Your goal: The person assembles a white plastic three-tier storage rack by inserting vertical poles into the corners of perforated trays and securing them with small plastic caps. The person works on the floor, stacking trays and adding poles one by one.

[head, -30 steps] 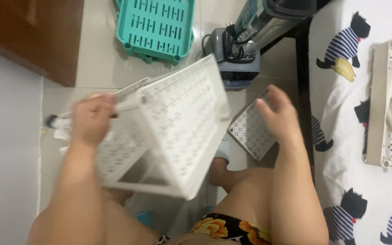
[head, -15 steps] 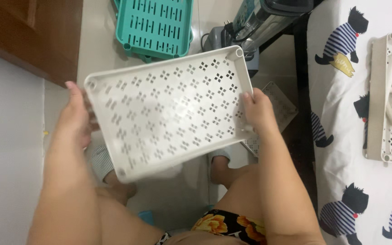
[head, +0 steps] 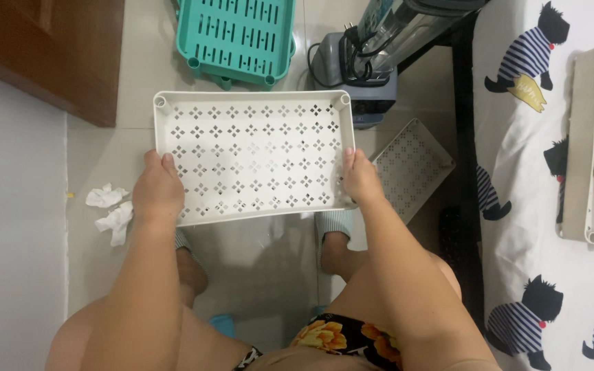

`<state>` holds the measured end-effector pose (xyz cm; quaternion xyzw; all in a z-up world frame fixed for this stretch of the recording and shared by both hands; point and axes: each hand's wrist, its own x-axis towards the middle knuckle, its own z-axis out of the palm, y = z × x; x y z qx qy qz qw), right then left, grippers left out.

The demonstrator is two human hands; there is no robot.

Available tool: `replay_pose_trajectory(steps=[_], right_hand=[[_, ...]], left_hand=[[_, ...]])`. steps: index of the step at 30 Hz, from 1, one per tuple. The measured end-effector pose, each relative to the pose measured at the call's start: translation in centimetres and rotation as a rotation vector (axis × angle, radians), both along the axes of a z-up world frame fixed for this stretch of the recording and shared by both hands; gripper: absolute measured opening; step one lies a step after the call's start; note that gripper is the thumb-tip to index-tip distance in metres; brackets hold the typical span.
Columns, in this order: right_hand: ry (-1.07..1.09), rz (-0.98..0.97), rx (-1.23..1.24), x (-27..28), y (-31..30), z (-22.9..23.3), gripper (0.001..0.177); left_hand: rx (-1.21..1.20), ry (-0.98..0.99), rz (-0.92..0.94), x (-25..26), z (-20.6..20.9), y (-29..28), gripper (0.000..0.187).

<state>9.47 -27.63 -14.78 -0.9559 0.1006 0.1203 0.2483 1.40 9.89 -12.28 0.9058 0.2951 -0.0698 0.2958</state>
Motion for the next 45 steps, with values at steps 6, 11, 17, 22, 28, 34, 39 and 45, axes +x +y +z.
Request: replay_pose_trajectory(steps=[6,11,17,22,28,34,39,45], right_hand=[[0.053,-0.1,0.033,-0.8,1.4,0.7,0.05],[-0.013,-0.084,0.04,-0.1,1.7,2.3,0.046],[0.216,0.057,-0.004,-1.1,1.7,1.5,0.046],[-0.076,0.044,0.018,0.0,1.3,-0.8,0.048],[0.015,0.324,-0.108,0.8,-0.3,-6.5,0.042],[0.184,-0.052,0.0,0.7,-0.6,0.2,0.044],[0.488,0.291,-0.077,-0.2,0.6,6.3,0.04],[0.434,0.291,-0.083,-0.1,-1.1,1.6,0.027]], left_hand=[[0.017,0.042,0.049,-0.1,-0.3,-0.4,0.034],[0.002,0.05,0.054,0.6,0.6,-0.9,0.036],[0.044,0.131,0.028,0.9,0.9,1.8,0.053],[0.168,-0.176,-0.089,0.7,-0.8,3.9,0.056],[0.186,-0.057,-0.119,0.6,-2.8,4.6,0.063],[0.11,0.121,-0.061,1.4,1.0,4.3,0.063],[0.115,0.432,-0.049,0.6,2.1,5.7,0.035],[0.289,0.317,-0.124,0.6,-5.2,7.3,0.024]])
